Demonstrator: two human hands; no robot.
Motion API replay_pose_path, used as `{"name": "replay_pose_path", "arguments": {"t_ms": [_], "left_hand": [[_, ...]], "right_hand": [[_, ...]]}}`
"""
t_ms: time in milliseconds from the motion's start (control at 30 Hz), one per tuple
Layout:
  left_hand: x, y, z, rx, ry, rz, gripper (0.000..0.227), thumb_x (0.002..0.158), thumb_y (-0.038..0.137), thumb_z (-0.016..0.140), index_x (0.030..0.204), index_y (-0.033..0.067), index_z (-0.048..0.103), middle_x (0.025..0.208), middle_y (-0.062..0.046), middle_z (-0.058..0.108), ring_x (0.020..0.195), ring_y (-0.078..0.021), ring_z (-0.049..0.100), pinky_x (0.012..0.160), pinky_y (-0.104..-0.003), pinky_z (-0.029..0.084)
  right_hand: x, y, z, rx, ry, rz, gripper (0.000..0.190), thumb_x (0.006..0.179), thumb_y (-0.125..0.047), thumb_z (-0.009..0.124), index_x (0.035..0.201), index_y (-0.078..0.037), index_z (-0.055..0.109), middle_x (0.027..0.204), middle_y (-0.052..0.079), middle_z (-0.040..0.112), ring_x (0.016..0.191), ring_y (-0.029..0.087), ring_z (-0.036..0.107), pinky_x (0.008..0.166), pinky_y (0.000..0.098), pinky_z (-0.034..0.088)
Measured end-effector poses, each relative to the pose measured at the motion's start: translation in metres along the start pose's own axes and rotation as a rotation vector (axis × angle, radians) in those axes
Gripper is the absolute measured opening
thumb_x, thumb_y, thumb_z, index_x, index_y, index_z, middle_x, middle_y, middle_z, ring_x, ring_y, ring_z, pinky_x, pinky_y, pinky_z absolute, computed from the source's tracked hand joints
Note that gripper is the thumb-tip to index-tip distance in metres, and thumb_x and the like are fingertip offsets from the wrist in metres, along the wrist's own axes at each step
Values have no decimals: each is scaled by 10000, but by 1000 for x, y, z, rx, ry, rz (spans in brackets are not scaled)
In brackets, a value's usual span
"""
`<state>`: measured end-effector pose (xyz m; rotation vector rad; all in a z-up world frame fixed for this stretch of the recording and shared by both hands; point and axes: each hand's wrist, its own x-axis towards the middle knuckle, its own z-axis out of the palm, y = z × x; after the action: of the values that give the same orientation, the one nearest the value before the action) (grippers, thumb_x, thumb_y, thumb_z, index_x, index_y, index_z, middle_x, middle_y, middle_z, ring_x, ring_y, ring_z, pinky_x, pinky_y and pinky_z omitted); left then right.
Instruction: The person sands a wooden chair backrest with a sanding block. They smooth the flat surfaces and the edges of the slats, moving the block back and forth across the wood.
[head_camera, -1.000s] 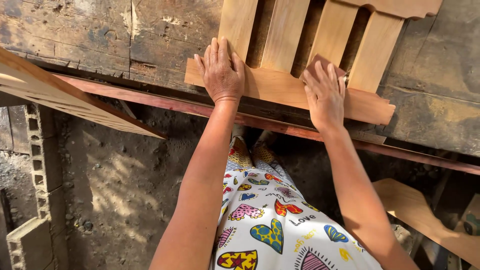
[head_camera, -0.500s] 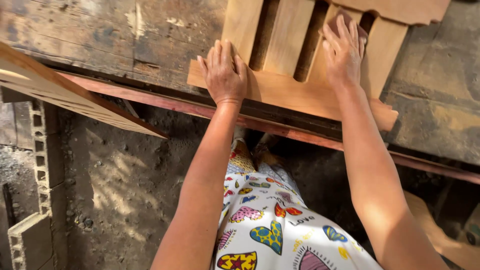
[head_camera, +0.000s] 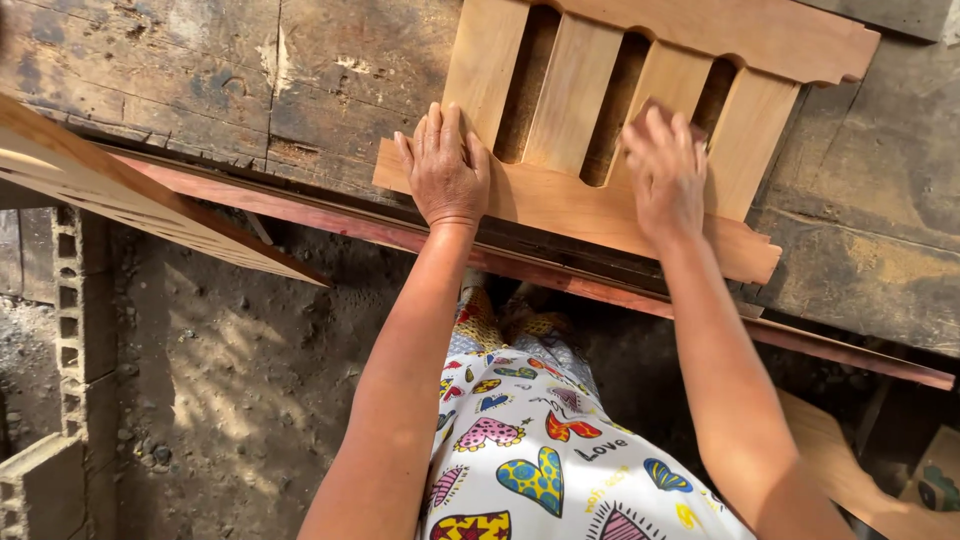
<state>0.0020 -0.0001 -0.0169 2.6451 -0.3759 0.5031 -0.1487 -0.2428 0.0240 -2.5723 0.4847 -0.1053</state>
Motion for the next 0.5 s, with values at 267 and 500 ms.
{"name": "replay_pose_path", "arguments": {"t_ms": [267, 500], "left_hand": [[5, 8, -17, -85, -90, 2, 350, 955, 227, 605, 1281, 122, 677, 1353, -133, 648, 1270, -284, 590, 1191, -601, 292], [8, 11, -24, -103, -125, -1, 329, 930, 207, 617, 1251, 144, 655, 1348, -113, 637, 1253, -276, 581, 1176, -621, 287]], "right_hand": [[29, -11, -38, 152, 80, 86, 396, 1119, -245, 406, 1429, -131, 624, 1541, 163, 477, 1471, 351, 297, 1161, 562, 226], [-63, 0, -64, -29, 276, 53, 257, 1150, -172, 534, 1366, -133, 670, 1497, 224, 551, 1452, 432, 394, 1180, 602, 230]]}}
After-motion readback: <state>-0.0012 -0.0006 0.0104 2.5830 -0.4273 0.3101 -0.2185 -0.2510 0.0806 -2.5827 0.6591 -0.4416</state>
